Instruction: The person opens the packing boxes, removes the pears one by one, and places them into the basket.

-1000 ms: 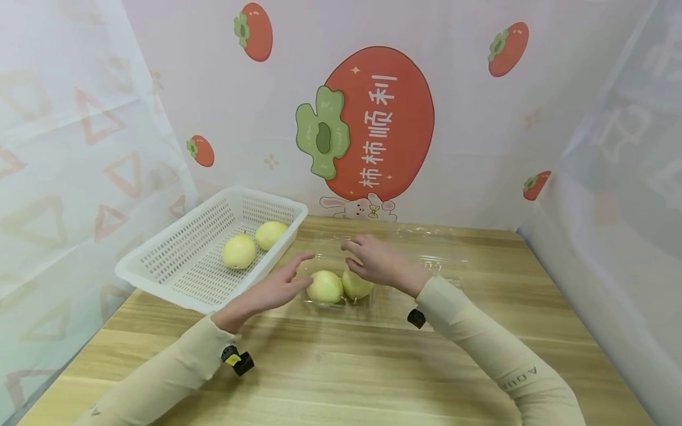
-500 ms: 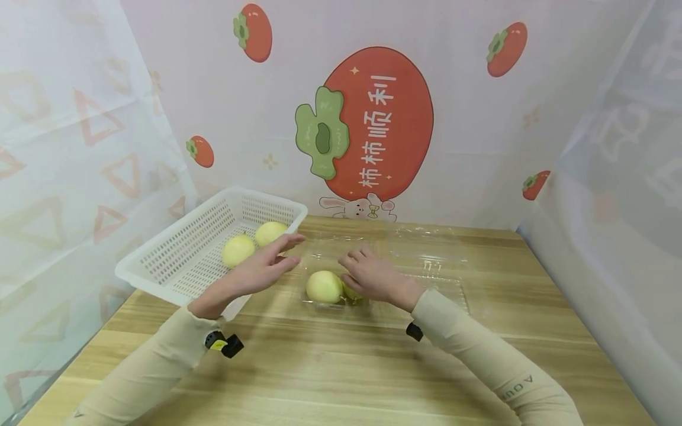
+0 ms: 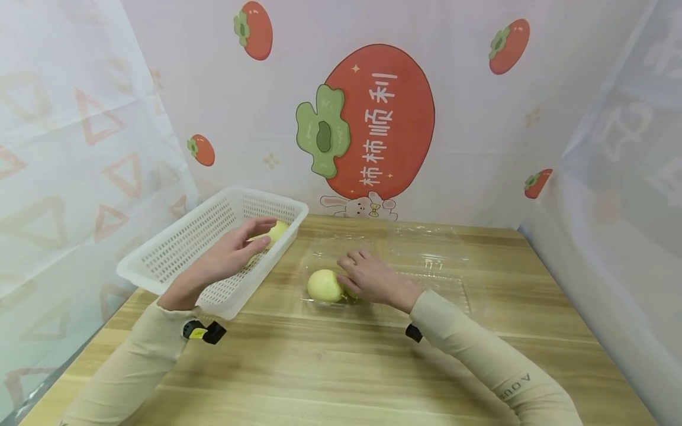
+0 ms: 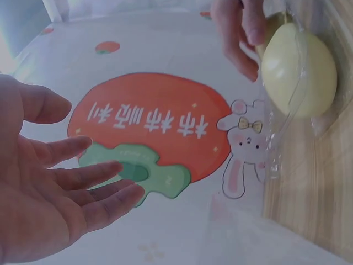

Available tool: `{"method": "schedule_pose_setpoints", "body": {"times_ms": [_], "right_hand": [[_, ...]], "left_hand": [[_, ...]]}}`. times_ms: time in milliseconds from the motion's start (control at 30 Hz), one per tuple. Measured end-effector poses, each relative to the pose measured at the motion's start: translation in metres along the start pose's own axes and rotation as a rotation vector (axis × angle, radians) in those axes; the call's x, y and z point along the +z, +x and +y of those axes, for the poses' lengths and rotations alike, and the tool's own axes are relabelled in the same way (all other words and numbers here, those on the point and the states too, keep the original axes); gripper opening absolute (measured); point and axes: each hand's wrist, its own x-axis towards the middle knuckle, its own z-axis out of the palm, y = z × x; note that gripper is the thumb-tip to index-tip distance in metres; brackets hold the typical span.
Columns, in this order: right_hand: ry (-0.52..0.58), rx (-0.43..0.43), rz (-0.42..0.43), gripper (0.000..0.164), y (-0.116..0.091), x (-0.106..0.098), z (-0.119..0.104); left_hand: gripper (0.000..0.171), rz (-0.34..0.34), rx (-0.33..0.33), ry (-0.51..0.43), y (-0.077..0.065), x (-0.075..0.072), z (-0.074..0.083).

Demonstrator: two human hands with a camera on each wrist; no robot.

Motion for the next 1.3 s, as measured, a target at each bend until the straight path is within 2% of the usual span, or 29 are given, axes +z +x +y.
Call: {"method": "schedule_pose_setpoints", "body": {"times_ms": [200, 500, 667, 900, 1067, 1300], "right_hand": [[-0.009, -0.004, 0.0, 0.041, -0.001, 0.001, 0.001], [-0.006, 0.017, -0.021, 0.04, -0.004, 0.0, -0.001], [0.013, 0.02, -0.039, 0.04, -0.004, -0.002, -0.003], [0.001, 0.046, -0.056, 0.035, -0.005, -0.001, -0.005], [-0.027, 0.067, -0.048, 0.033, -0.007, -0.001, -0.008], [-0.032, 0.069, -0.067, 0.042, -0.008, -0.002, -0.008]], "left_hand": [[0.05, 0.041, -0.01, 0.114, -0.003, -0.016, -0.009], [0.052, 0.131, 0.033, 0.308, -0.011, -0.034, -0.033], [0.051, 0.216, 0.02, 0.391, -0.017, -0.049, -0.043], [0.047, 0.324, 0.029, 0.452, -0.021, -0.07, -0.058], [0.047, 0.374, -0.016, 0.498, -0.025, -0.085, -0.067], [0.049, 0.407, -0.111, 0.531, -0.029, -0.107, -0.08]]}}
